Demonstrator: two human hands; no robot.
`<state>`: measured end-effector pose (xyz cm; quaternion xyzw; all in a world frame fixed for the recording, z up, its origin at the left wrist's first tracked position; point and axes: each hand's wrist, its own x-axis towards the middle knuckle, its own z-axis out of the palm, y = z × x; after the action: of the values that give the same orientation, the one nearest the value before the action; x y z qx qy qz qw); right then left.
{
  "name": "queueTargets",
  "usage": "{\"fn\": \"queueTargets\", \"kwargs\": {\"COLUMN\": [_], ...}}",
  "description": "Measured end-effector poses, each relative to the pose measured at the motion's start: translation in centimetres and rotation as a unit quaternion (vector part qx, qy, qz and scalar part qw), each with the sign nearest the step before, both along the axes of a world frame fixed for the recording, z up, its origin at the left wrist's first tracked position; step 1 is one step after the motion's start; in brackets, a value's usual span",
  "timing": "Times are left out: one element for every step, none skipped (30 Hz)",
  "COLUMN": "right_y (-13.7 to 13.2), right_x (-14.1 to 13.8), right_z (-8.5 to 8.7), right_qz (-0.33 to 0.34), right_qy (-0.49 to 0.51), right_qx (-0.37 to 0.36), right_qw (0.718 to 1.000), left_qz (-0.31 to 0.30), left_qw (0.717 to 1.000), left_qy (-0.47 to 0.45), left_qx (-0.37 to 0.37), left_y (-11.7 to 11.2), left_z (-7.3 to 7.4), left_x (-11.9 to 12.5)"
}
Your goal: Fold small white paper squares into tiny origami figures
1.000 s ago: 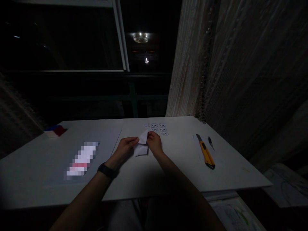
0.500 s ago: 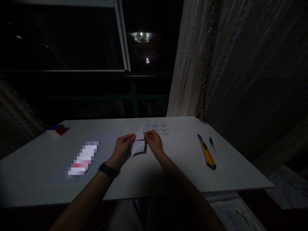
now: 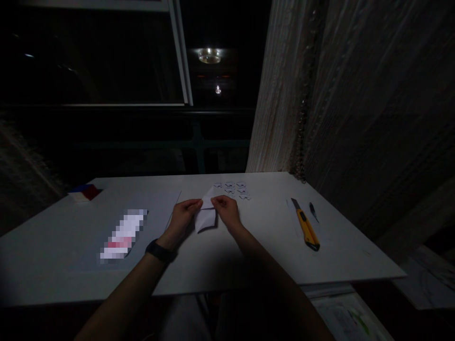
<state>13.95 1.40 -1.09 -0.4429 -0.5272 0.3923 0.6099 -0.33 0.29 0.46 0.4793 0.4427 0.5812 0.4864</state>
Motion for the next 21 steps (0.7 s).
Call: {"fn": "queueTargets", "kwargs": {"right_y": [0.02,0.05,0.1,0.16,0.21,0.26,0.3,0.31,0.3,0.27,0.22,0.17,0.12,0.08,0.07,0.08,0.11,0.17,0.23,0.3,0.34], "right_x": [0.0,0.02,0.05,0.1,0.16,0.21,0.25,0.28,0.3,0.3,0.28,0.26,0.24,0.22,0.21,0.21,0.22,0.24,0.28,0.32,0.37], "right_z": [0.02,0.02,0.01,-0.03,-0.07,-0.11,-0.15,-0.16,-0.16,-0.12,-0.07,-0.01,0.05,0.09,0.1,0.08,0.02,-0.07,-0.17,-0.27,-0.35], "right_qz": [0.0,0.0,-0.001,-0.003,-0.005,-0.008,-0.012,-0.014,-0.016,-0.017,-0.017,-0.016,-0.014,-0.012,-0.01,-0.008,-0.007,-0.007,-0.008,-0.011,-0.013], "right_qy": [0.009,0.016,0.017,0.015,0.01,0.001,-0.008,-0.018,-0.028,-0.035,-0.041,-0.045,-0.049,-0.053,-0.056,-0.058,-0.059,-0.059,-0.06,-0.06,-0.061], "right_qx": [-0.005,-0.01,-0.012,-0.012,-0.009,-0.003,0.003,0.01,0.016,0.021,0.024,0.027,0.029,0.03,0.031,0.031,0.031,0.031,0.031,0.03,0.03], "right_qw": [1.0,1.0,1.0,1.0,1.0,1.0,1.0,1.0,0.999,0.999,0.999,0.998,0.998,0.998,0.998,0.998,0.998,0.998,0.998,0.998,0.998], "left_qz": [-0.014,-0.029,-0.043,-0.056,-0.066,-0.073,-0.075,-0.077,-0.078,-0.077,-0.073,-0.069,-0.063,-0.056,-0.051,-0.049,-0.049,-0.051,-0.054,-0.059,-0.064], "left_qw": [1.0,1.0,0.999,0.998,0.998,0.997,0.997,0.997,0.997,0.997,0.997,0.997,0.998,0.998,0.998,0.998,0.998,0.998,0.998,0.997,0.997], "left_qy": [-0.001,-0.001,0.001,0.006,0.013,0.02,0.025,0.028,0.029,0.029,0.029,0.029,0.031,0.033,0.035,0.037,0.039,0.04,0.041,0.042,0.043], "left_qx": [-0.001,0.0,0.001,0.002,0.004,0.003,0.002,0.0,-0.002,-0.003,-0.005,-0.007,-0.007,-0.007,-0.006,-0.005,-0.004,-0.003,-0.004,-0.005,-0.008], "left_y": [0.0,0.02,0.06,0.11,0.17,0.23,0.29,0.34,0.37,0.4,0.4,0.4,0.39,0.38,0.37,0.37,0.37,0.37,0.37,0.37,0.36], "left_z": [-0.06,-0.16,-0.27,-0.41,-0.56,-0.69,-0.8,-0.88,-0.92,-0.91,-0.87,-0.8,-0.73,-0.65,-0.6,-0.56,-0.56,-0.58,-0.62,-0.67,-0.73], "left_x": [0.0,-0.02,-0.05,-0.1,-0.16,-0.22,-0.28,-0.33,-0.35,-0.36,-0.35,-0.32,-0.28,-0.24,-0.21,-0.18,-0.16,-0.16,-0.16,-0.17,-0.17]}}
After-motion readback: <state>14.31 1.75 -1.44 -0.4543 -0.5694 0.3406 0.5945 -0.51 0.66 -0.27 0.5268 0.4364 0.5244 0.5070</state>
